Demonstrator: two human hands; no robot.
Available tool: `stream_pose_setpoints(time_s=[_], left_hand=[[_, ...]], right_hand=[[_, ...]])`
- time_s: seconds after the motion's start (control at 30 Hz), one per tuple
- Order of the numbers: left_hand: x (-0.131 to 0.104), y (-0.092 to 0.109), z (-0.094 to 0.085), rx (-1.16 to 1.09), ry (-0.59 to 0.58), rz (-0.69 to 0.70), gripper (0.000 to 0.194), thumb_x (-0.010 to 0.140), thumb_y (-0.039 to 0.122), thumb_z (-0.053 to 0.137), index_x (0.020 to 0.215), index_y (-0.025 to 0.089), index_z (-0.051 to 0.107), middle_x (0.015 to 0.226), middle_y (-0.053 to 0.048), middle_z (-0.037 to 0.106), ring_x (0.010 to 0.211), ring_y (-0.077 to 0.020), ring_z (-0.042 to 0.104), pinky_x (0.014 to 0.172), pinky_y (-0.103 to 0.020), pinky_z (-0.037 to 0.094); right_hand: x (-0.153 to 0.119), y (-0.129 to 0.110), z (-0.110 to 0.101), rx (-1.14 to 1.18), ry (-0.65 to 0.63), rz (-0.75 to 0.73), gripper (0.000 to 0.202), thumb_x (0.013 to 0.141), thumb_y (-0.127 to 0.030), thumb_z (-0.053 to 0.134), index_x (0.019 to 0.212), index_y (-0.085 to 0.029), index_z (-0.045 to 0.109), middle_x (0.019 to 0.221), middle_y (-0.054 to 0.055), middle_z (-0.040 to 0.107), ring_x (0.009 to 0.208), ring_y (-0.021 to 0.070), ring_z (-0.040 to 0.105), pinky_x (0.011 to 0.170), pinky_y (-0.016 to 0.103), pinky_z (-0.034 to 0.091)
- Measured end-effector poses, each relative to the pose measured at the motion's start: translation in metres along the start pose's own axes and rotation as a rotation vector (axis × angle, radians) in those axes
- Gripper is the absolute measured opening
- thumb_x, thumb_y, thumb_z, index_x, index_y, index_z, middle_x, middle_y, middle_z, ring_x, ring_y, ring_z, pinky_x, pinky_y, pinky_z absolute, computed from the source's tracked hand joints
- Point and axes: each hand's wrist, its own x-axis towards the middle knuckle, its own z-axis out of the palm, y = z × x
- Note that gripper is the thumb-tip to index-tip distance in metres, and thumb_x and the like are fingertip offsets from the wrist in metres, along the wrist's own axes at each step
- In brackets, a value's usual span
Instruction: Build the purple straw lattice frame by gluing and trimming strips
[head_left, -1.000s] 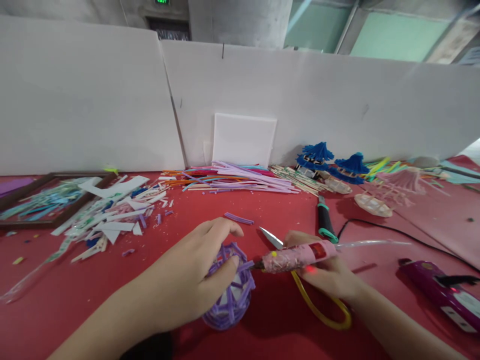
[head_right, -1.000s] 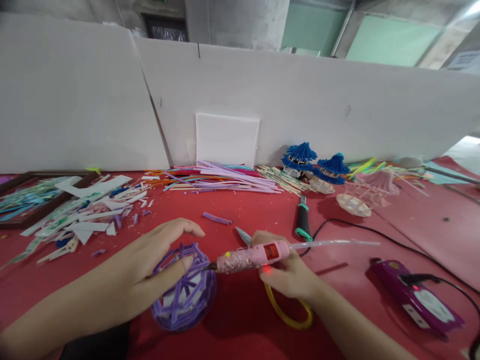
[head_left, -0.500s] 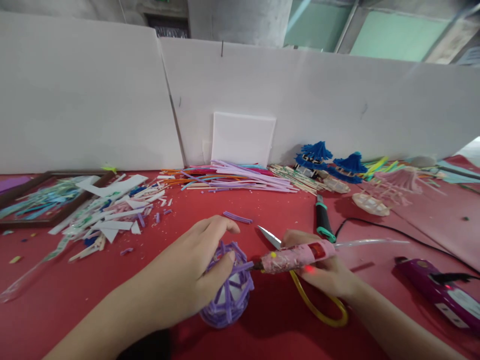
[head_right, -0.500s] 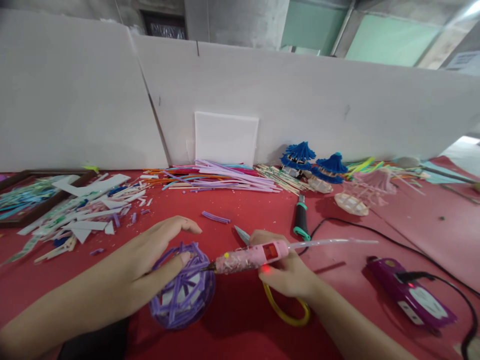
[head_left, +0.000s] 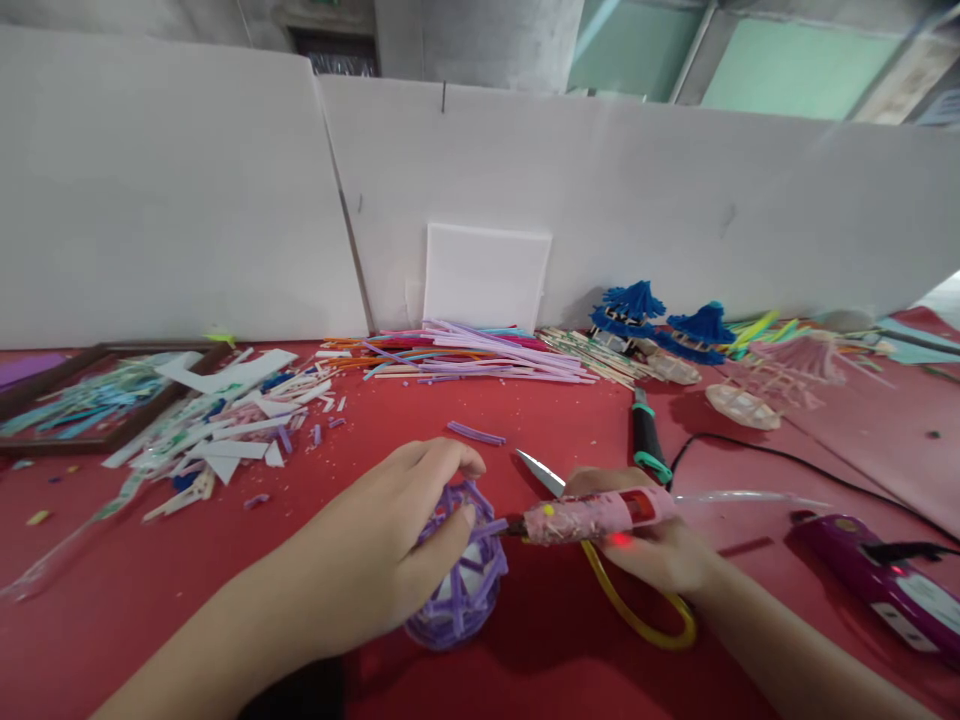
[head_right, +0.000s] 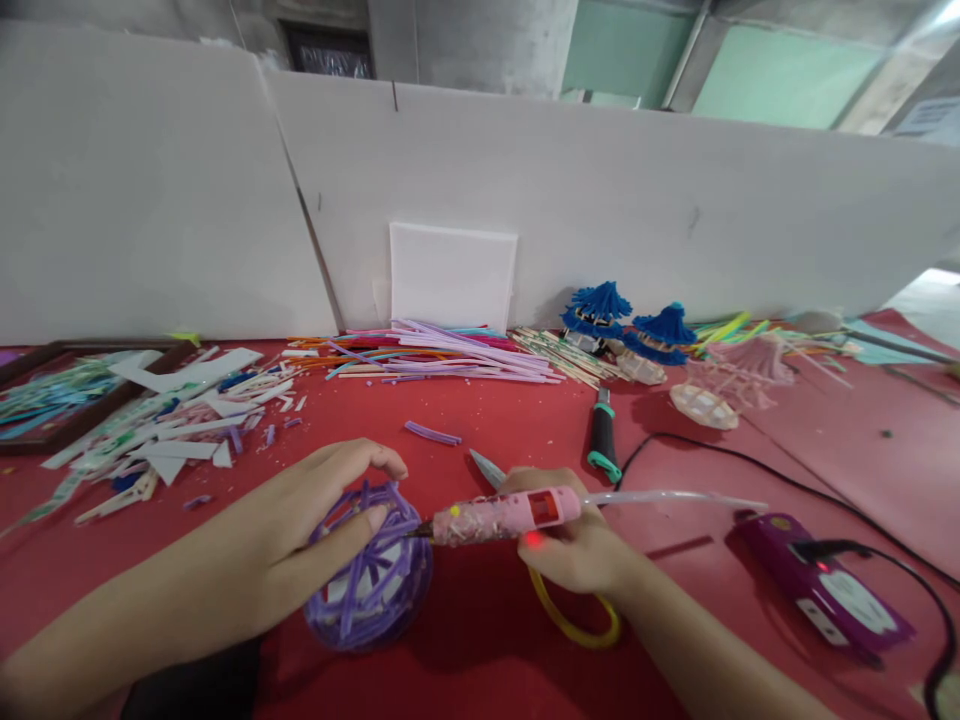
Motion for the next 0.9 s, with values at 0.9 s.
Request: stream_pose_setpoints(time_s=[0.9], left_hand=[[0.000, -0.007, 0.006, 0.023, 0.033, 0.018, 0.028, 0.094, 0.034, 0.047, 0.118, 0.024, 0.058, 0.118, -0.007, 0.066, 0.111, -0.0256, 0.061, 0.095, -0.042, 0.050]], right_hand=[[-0.005, 0.013, 0.004, 0.141, 0.065, 0.025, 0.043, 0.081, -0.059, 0.060, 0.064, -0.019, 0.057, 0.058, -0.001, 0.044, 0.050, 0.0125, 0.038, 0.044, 0.025, 0.033]])
